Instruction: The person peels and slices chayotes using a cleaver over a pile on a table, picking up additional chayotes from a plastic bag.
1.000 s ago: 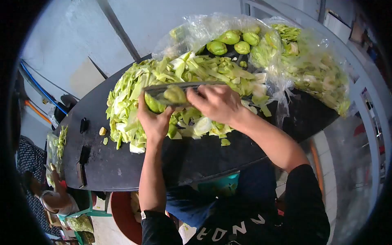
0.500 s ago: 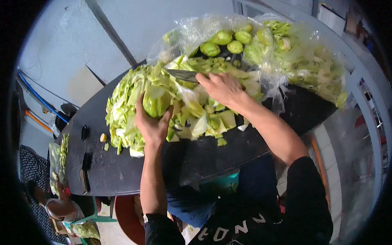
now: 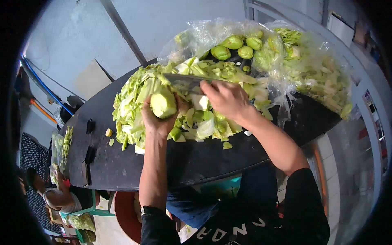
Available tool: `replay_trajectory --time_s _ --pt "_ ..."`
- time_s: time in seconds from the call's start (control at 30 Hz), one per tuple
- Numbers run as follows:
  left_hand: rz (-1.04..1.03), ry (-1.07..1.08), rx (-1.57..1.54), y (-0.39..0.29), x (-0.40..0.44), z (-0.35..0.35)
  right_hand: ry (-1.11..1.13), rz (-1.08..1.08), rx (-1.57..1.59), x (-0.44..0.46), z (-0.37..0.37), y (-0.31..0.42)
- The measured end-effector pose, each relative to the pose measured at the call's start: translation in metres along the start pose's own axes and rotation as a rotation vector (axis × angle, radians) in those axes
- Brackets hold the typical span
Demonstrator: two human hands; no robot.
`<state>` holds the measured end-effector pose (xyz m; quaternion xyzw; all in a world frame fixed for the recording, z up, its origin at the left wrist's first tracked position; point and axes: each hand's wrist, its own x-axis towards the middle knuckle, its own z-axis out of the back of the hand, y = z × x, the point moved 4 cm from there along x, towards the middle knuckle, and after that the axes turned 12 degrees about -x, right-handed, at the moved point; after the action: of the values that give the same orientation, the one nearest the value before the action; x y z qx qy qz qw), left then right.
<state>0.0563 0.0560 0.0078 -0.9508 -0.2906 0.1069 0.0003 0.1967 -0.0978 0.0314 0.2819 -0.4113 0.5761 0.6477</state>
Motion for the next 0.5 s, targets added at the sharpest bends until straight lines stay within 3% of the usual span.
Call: replay_trajectory --time_s 0.07,0.1,0.23,0.37,0.43,0.5 --pt "-0.254 0.016 0.266 -0.002 -0.007 -0.014 -0.069 0.088 -0.028 0.003 0.009 0.015" --pt "-0.153 0.14 0.156 -0.002 -0.001 -0.02 -0.105 0.143 -0.023 0.003 0.014 0.023" --pt "-0.118 0.336 0.084 0.003 0.01 -0.017 -0.239 0.296 -0.011 0.006 0.027 0.05" --pt "-0.091 0.289 -0.035 0.012 0.0 0.013 -0.207 0.366 -0.009 0.0 0.022 0.064" --pt "-0.046 0.531 -0.035 0.016 -0.005 0.012 -0.226 0.386 -0.003 -0.003 0.016 0.07" --pt "-0.079 0.495 -0.005 0.022 -0.012 0.013 -0.223 0.396 0.002 -0.003 0.017 0.075"
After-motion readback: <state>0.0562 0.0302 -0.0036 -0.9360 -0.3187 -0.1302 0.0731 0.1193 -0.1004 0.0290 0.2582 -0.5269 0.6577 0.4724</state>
